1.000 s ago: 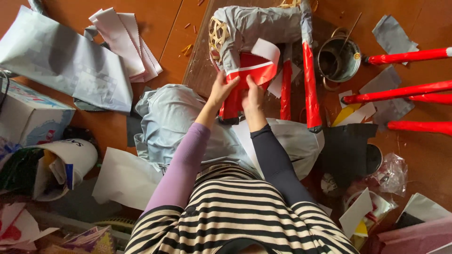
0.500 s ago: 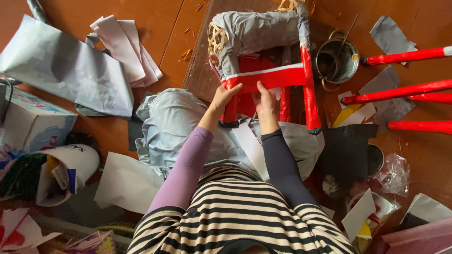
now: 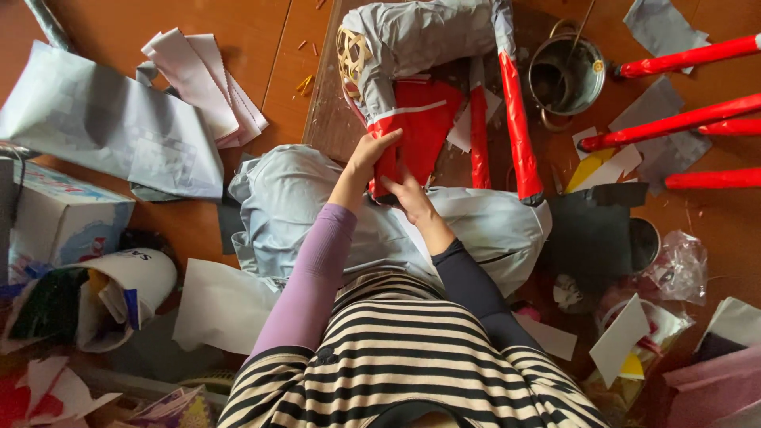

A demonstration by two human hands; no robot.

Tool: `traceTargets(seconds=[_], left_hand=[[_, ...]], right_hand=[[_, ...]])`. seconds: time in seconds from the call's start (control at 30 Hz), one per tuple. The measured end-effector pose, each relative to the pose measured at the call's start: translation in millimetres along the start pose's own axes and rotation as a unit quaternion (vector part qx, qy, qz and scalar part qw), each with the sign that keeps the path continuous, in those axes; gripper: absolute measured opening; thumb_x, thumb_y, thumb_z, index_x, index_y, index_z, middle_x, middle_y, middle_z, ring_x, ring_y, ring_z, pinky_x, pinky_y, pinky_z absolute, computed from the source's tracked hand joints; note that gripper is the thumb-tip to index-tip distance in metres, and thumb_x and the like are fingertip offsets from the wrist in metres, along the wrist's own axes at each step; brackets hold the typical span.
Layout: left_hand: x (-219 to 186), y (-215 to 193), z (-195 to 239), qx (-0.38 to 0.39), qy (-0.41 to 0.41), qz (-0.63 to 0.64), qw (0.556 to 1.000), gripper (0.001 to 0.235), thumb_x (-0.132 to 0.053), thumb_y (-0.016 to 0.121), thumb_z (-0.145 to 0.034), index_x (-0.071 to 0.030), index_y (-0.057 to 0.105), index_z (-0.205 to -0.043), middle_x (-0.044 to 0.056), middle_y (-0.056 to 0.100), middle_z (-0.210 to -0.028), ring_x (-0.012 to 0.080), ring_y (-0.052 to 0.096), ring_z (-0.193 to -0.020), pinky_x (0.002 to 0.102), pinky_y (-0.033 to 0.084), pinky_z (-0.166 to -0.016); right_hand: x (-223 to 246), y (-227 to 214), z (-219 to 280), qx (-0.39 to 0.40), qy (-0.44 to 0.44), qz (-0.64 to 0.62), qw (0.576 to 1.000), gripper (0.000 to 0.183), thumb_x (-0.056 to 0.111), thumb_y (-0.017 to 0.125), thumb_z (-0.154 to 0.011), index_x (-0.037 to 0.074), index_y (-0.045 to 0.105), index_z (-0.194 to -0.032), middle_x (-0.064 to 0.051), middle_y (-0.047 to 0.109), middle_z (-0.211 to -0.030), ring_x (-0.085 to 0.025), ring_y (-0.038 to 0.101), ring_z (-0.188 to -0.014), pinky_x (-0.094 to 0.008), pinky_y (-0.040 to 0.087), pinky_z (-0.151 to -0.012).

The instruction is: Wrapping and gluing red and white paper strips onto a bamboo-framed horse sculpture.

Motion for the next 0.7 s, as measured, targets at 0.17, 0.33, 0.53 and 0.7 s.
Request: traceTargets(seconds=[0.17, 0.33, 0.53, 0.7], left_hand=[[-7, 5, 9, 0.01, 0.02, -0.016, 1.0, 0.025, -0.026, 0.078, -0.09, -0.003, 0.07, -0.097, 0.005, 0.071, -0.081, 0.0151, 0.066, -0.068, 0.031, 0.054, -0.062], [1, 3, 8, 0.011, 0.039, -0.032, 0.999, 0.022, -0.025, 0.076, -0.091, -0.005, 0.069, -0.095, 0.003, 0.071, -0.081, 0.0136, 0.066, -0.068, 0.03, 0.054, -0.063], [-5, -18, -7, -0.121, 0.124, -0.253, 0.952, 0.026, -0.026, 0.078, -0.085, -0.001, 0.071, -0.085, 0.007, 0.071, -0.073, 0.0154, 0.067, -0.064, 0.034, 0.054, -0.06], [-20, -19, 2, -0.176, 0.123, -0.34, 0.916, 0.033, -0.033, 0.077, -0.079, -0.001, 0.075, -0.086, 0.011, 0.076, -0.073, 0.0179, 0.075, -0.066, 0.034, 0.057, -0.064]], right_hand=[[-17, -15, -19, -0.003, -0.081, -0.047, 0.996, 0.061, 0.008, 0.067, -0.097, 0.005, 0.041, -0.152, -0.009, 0.063, -0.13, -0.02, 0.065, -0.113, -0.036, 0.055, -0.096], [-13, -15, -17, -0.031, -0.106, -0.029, 0.993, 0.064, 0.004, 0.069, -0.094, 0.006, 0.04, -0.151, -0.008, 0.062, -0.134, -0.019, 0.063, -0.118, -0.034, 0.054, -0.1], [-13, -24, -23, -0.025, -0.082, -0.066, 0.994, 0.062, 0.006, 0.071, -0.093, 0.005, 0.042, -0.148, -0.008, 0.064, -0.129, -0.02, 0.064, -0.116, -0.035, 0.053, -0.099], [-22, -30, -70, 0.144, 0.012, -0.289, 0.946, 0.039, 0.022, 0.072, -0.093, 0.005, 0.06, -0.126, -0.01, 0.07, -0.12, -0.024, 0.067, -0.111, -0.04, 0.055, -0.098]])
Point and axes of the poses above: each hand's wrist, its own z-axis away from the middle knuckle, its own y-axis out of the palm, x = y × z, the point moved 9 cm from there along -z, towards the middle knuckle
